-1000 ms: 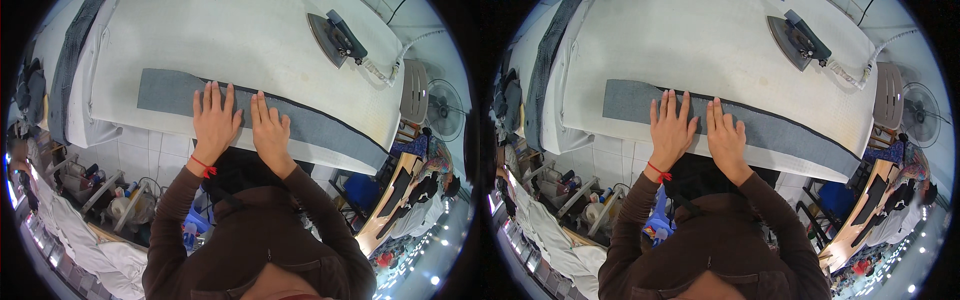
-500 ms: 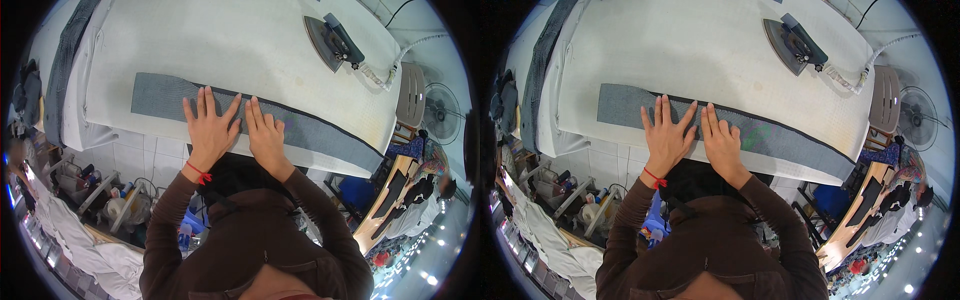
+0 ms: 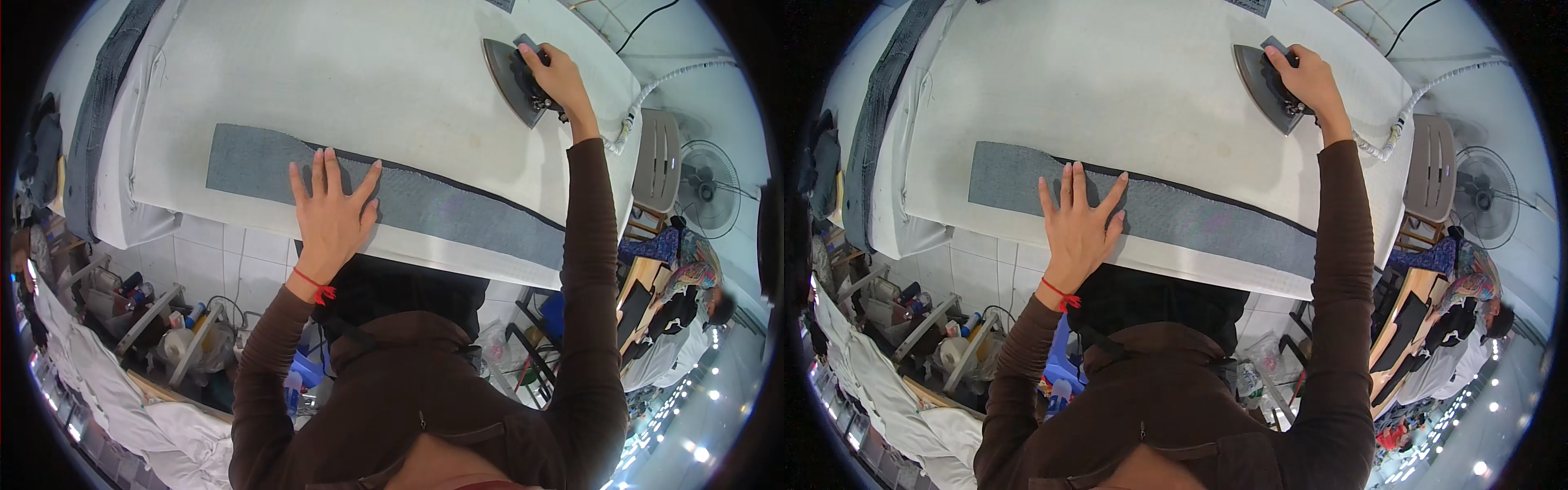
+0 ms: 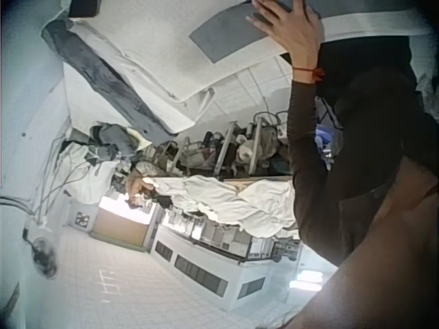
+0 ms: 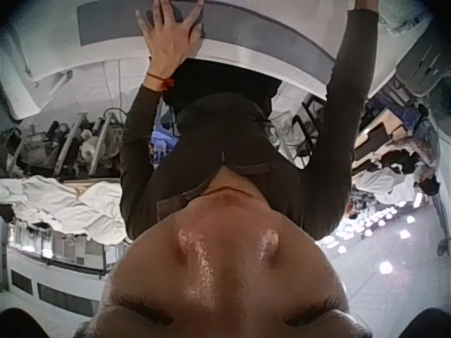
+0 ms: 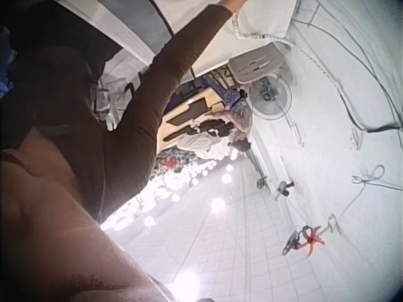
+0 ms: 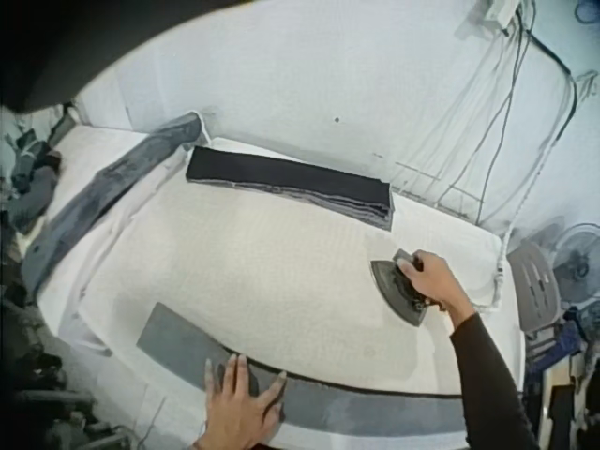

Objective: The person irons a long strip of grey fabric on a white ironing board using a steam iron. They repeatedly smooth the fabric, fold its edges, and reposition it to ensure the entire length is pressed. The person handles the fabric with both hands to align it before applying the iron.

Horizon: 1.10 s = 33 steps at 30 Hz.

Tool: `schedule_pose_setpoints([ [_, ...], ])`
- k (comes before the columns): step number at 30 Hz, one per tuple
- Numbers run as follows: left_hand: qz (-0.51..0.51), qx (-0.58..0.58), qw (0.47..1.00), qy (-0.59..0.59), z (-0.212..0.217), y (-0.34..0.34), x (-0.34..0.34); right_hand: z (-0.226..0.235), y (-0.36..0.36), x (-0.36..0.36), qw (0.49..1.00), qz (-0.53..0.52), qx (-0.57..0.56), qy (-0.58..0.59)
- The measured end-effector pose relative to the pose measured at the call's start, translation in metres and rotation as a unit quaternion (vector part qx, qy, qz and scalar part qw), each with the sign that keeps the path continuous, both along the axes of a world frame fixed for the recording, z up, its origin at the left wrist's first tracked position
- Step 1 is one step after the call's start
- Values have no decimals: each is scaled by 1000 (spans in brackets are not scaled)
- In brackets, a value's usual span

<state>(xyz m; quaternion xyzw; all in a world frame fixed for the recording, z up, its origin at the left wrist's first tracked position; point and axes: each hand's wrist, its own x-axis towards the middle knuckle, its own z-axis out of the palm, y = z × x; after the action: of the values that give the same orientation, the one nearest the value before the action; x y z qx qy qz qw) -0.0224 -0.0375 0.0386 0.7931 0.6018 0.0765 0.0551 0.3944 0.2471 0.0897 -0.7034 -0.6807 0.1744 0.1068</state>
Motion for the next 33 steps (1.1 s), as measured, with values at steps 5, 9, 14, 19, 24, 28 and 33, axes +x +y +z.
schedule_pose_setpoints([
  [5,-8,16,1000,9,4,0,1,20,-9,-6,993,67,-98,-2],
  [9,-9,17,1000,11,5,1,2,35,-65,-17,981,128,-129,63],
  [14,-16,25,1000,7,4,1,0,49,-164,-53,982,164,-93,30],
  [19,-20,30,999,7,-2,5,-4,25,-214,-81,974,219,-40,-42],
  [24,-28,26,999,9,-6,8,-11,16,-222,-85,977,211,-30,-33],
  [28,-28,34,999,-6,-11,9,-16,17,-222,-93,975,213,-45,-49],
  [33,-23,40,999,-20,-16,9,-23,17,-220,-107,970,227,-59,-71],
])
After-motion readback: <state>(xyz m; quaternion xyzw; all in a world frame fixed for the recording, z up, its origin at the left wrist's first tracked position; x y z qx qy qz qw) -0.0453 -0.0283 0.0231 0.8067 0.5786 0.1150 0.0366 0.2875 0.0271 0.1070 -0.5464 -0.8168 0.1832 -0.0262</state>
